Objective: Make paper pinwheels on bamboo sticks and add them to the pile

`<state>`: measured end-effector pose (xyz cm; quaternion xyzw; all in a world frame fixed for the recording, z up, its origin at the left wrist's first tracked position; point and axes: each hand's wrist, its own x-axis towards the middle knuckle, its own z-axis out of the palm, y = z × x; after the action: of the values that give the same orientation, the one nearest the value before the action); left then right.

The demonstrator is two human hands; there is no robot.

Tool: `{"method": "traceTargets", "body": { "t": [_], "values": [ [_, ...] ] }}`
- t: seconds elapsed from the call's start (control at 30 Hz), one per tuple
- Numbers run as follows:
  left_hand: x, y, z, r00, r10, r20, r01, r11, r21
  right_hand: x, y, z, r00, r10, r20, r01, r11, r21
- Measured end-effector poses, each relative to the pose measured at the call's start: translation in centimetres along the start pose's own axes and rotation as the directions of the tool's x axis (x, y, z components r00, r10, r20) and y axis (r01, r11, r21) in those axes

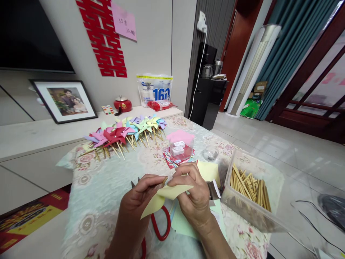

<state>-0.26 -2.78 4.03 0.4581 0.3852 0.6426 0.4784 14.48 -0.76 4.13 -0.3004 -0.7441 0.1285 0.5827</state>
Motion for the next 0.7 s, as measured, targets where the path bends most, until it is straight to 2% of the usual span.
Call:
{"method": "traceTargets", "body": {
  "t": [0.17,0.5,0.6,0.7],
  "values": [
    [-0.14,0.26,-0.06,0.999,0.051,0.014,-0.052,0.997,0.057,0.13,-0.09,-0.01,1.0,-0.007,-0.005,0.007,1.0,-0.009],
    [-0.01,0.43,-0.04,0.999,0.041,0.02,-0.043,0.997,0.065,0.18,0.12,0.06,1.0,-0.011,0.009,0.011,1.0,-0.01],
    [-0.05,0.23,-0.25,0.995,0.096,0.038,-0.099,0.989,0.109,0.2,0.28,0.09,1.0,-0.015,0.016,0.015,1.0,-0.017],
    [-0.15,0.14,-0.49,0.977,0.19,0.096,-0.205,0.959,0.194,0.09,0.33,0.06,1.0,-0.025,0.018,0.025,0.999,-0.023]
  ]
}}
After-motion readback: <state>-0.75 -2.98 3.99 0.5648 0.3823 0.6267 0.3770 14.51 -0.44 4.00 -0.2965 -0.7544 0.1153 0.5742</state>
